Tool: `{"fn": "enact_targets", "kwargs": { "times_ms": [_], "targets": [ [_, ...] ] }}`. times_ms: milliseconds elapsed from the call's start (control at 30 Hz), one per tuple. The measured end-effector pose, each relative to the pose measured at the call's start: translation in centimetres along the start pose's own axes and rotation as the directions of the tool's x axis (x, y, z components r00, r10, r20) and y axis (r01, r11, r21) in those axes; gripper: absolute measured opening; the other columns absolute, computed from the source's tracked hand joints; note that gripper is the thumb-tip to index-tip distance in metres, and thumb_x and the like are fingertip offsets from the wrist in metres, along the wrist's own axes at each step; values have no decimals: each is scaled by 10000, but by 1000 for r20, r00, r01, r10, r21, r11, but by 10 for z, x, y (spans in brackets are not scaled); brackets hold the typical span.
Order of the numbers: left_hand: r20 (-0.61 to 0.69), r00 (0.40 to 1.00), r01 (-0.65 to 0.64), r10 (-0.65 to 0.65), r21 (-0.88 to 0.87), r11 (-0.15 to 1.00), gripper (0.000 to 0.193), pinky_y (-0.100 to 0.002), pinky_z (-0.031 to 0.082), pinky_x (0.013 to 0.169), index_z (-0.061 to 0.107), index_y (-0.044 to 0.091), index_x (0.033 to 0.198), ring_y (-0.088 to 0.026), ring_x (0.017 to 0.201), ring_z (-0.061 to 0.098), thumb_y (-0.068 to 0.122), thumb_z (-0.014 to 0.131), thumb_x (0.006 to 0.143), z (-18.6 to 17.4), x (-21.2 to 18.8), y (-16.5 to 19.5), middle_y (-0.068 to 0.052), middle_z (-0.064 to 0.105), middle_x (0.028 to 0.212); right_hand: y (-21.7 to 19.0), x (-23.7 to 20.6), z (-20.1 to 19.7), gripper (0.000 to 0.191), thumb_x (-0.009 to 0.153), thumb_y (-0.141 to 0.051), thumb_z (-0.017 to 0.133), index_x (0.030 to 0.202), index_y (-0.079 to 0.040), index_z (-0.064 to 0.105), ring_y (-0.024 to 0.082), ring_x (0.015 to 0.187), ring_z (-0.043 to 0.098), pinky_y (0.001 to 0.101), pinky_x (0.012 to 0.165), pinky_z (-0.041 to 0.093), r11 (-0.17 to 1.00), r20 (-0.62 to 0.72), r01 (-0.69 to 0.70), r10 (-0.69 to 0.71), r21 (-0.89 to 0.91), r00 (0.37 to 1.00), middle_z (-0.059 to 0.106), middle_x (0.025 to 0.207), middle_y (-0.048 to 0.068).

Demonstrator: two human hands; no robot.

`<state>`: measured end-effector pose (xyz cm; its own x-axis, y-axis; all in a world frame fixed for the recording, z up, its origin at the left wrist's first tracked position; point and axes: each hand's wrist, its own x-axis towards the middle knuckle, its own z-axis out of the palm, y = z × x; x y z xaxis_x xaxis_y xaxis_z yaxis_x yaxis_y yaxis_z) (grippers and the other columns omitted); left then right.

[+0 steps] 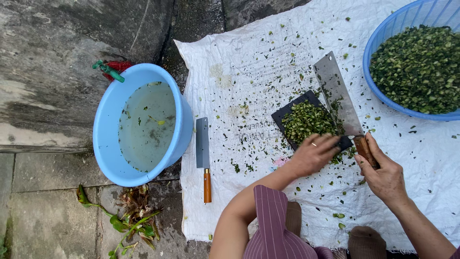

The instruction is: The person chops green leafy vegetables on a black cutting board using a large knife. They repeatedly gather the chopped pieces and transfer them into a blue plastic basket. A bucket of water and another knife are visible nearby.

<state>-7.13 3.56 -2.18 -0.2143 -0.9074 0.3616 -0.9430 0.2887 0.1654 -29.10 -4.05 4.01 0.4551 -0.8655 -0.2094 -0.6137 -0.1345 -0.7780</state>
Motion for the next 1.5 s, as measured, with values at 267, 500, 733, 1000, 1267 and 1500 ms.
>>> {"fn": "enact_targets", "kwargs": {
  "times_ms": [267,500,733,1000,1267,1500],
  "targets": [
    [112,964,-238,241,-35,971,393,-531,81,1274,661,193,1356,-213,1528,326,366,622,1005,22,-9,-29,-59,539,1501,-5,-3,-1,683,948,-189,690,1592,-143,468,196,860,723,350,690,615,944,-82,322,-327,-71,941,723,1101,188],
    [-102,987,122,-125,-34,992,217,-403,372,1058,665,178,1158,-194,1259,567,135,722,954,4,-9,-65,-41,619,1335,-12,-3,10,622,935,-170,681,1527,-205,491,176,609,666,336,537,581,929,26,335,-335,-158,942,709,879,82],
    [-224,791,512,-569,-266,817,250,-458,401,988,627,74,1168,-294,1180,554,164,701,947,-17,-30,-57,-99,591,1276,-11,-2,25,659,928,-240,668,1540,-339,447,186,643,680,376,611,597,863,196,302,-241,-404,951,692,811,53],
    [-137,613,718,-778,-315,621,460,-553,262,1171,484,6,1425,-399,1388,339,252,564,1045,7,-58,-29,-219,365,1498,-8,-10,37,631,955,-252,631,1536,-368,414,157,566,624,324,522,573,842,173,440,-406,-311,898,652,809,24],
    [-124,618,717,-776,-317,621,689,-586,125,1240,247,-12,1592,-465,1554,139,384,473,1075,17,-39,-21,-286,145,1677,23,-5,40,626,941,-286,641,1528,-353,432,124,540,616,284,453,554,894,160,338,-302,-294,940,690,837,-1],
    [-59,750,649,-659,-129,750,709,-570,68,1270,279,102,1630,-436,1595,86,532,342,1070,5,8,-94,-218,160,1717,34,21,5,653,929,-274,674,1547,-335,472,148,652,656,315,508,570,762,69,316,-338,-566,939,710,984,7]
  ]
}}
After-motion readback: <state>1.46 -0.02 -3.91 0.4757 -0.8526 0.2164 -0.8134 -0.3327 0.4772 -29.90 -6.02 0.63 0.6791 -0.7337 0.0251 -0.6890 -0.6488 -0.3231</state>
